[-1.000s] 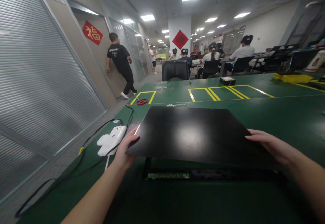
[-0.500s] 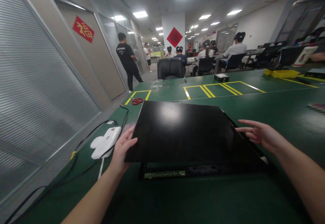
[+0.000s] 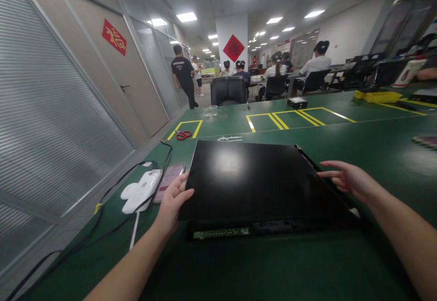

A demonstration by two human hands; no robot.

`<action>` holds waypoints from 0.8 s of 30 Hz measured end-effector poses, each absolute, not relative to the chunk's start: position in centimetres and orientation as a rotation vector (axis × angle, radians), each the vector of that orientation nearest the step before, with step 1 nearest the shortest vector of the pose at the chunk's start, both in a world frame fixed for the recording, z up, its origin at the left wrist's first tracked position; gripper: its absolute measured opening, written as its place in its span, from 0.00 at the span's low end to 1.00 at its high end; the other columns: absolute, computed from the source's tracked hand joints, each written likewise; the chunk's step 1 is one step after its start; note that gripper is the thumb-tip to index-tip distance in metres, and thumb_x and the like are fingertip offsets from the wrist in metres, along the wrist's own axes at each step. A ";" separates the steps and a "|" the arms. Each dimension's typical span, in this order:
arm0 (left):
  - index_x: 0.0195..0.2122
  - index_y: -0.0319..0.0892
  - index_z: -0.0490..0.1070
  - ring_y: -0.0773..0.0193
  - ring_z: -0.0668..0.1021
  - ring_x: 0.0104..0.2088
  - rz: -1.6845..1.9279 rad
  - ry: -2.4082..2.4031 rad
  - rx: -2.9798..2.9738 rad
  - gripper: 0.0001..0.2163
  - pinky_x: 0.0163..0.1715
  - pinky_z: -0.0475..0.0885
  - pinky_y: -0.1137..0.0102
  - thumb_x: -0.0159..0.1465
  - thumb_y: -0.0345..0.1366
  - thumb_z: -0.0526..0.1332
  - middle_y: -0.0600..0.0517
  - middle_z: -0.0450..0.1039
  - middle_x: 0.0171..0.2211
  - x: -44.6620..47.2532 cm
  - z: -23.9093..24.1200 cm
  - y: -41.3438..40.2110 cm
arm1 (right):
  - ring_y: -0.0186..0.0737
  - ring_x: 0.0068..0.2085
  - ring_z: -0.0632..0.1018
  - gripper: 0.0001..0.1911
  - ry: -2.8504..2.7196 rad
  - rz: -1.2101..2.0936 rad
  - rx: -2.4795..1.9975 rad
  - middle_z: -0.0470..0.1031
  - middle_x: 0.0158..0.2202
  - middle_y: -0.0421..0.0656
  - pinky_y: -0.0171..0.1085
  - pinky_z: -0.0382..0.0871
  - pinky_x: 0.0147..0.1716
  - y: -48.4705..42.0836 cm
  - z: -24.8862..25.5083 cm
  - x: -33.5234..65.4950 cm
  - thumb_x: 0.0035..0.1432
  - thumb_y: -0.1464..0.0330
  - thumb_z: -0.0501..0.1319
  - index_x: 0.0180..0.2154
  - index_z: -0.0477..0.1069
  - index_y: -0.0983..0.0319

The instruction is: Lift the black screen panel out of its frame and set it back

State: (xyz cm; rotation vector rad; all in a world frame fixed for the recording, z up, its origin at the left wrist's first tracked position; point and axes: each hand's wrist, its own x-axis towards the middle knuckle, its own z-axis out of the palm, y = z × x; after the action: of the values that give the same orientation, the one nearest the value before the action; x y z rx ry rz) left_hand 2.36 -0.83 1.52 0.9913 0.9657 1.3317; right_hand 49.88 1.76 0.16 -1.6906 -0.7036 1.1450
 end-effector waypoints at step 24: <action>0.52 0.40 0.68 0.50 0.86 0.35 1.221 0.988 1.000 0.31 0.30 0.78 0.68 0.48 0.38 0.79 0.47 0.85 0.36 2.0 0.0 -0.1 | 0.26 0.16 0.55 0.11 -0.684 1.043 -1.680 0.81 0.29 0.53 0.28 0.47 0.14 1.8 0.1 49.6 0.62 0.67 0.59 0.46 0.70 0.62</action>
State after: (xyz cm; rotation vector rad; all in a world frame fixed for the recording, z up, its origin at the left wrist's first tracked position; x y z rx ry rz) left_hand 1.98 -0.14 -0.02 0.9998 0.9877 1.2214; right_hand 49.62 1.78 0.14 -1.6802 -0.6839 1.0433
